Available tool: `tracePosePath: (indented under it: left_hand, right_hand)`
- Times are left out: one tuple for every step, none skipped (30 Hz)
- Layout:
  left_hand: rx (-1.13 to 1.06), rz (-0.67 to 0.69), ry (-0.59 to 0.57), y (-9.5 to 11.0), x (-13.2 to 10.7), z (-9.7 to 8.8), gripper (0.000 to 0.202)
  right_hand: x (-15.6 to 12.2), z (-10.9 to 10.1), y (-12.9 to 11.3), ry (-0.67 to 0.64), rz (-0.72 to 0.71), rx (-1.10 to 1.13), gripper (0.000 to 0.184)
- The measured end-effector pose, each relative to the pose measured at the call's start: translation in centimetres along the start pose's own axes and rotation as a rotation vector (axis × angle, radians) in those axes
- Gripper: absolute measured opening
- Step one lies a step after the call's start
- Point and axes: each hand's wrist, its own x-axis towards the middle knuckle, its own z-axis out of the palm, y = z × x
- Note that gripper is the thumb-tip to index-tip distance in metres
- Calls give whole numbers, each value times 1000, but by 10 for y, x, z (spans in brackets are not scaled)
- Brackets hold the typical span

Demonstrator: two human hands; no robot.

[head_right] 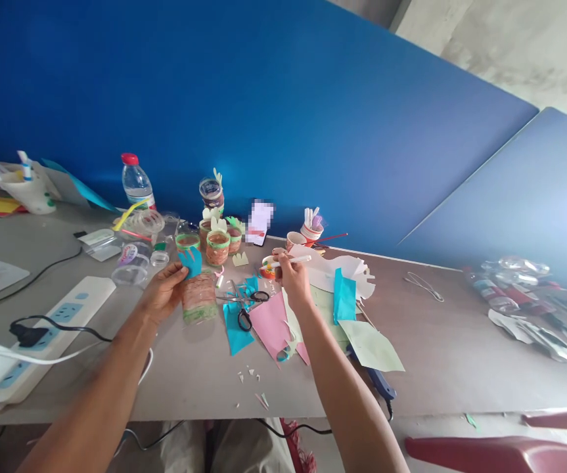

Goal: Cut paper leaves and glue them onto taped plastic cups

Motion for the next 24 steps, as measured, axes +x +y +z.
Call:
tracePosePath:
  left_hand:
    - [-9,5,-3,0,0,-1,26]
    - [-19,11,-4,0,0,-1,24]
    - [-28,17,-5,1,0,-1,23]
    - [-37,23,-4,1,0,-2,22]
    - [-43,28,-2,1,0,-2,22]
    - [-46,29,-2,1,0,-2,21]
    - [-47,29,-3,1,0,-2,21]
    - [-49,25,-5,1,0,-2,21]
    - [-53,20,-8,1,0,-3,21]
    - [-61,18,-9,2,0,-3,21]
    - [-71,19,-6,2,1,-3,21]
    - [-82,23,2,2,1,-4,21]
    - [-89,30,11,3,1,-5,20]
    - [-91,37,18,3,1,-6,20]
    - [-88,41,22,3,2,-7,19]
    - [-82,41,23,4,2,-8,18]
    - [-79,37,21,3,2,-9,18]
    - [-79,30,17,3,3,-10,17]
    - [-82,16,13,3,3,-10,17]
    - [-87,-2,9,2,3,-11,17]
    - [-91,-27,3,2,3,-11,16]
    - [-94,-57,-4,1,3,-12,15]
    - [-93,-93,-12,0,3,-12,14]
    - [-89,-133,-24,-1,3,-12,13]
  right_hand:
    - [1,-2,0,15,-1,9,40]
    - [2,-3,1,22,0,13,38]
    - [3,-4,2,25,3,13,37]
    - [3,-3,3,30,8,13,36]
    - [3,-3,4,36,13,15,34]
    - [4,-2,5,43,14,19,33]
    - [4,0,6,49,14,23,32]
    - [3,1,7,52,11,25,31]
    - [3,3,7,47,5,28,29]
    - [2,5,7,30,-3,32,28]
    - [1,7,8,1,-12,39,26]
    - [-1,10,9,-38,-17,49,25]
    - [-2,14,11,-79,-16,60,25]
    - [-3,19,13,-116,-8,71,25]
    - [-4,24,16,-146,9,79,25]
    - [-5,29,19,-166,36,82,26]
    - [-4,35,22,-179,68,79,28]
    - [-3,41,26,-185,100,72,29]
    - [0,47,29,-189,130,61,29]
    - [3,52,33,-189,152,49,28]
    - [7,56,36,-187,166,37,27]
    - [12,60,38,-184,177,25,25]
    - [17,63,41,-180,184,13,23]
    - [22,66,43,-177,195,-2,23]
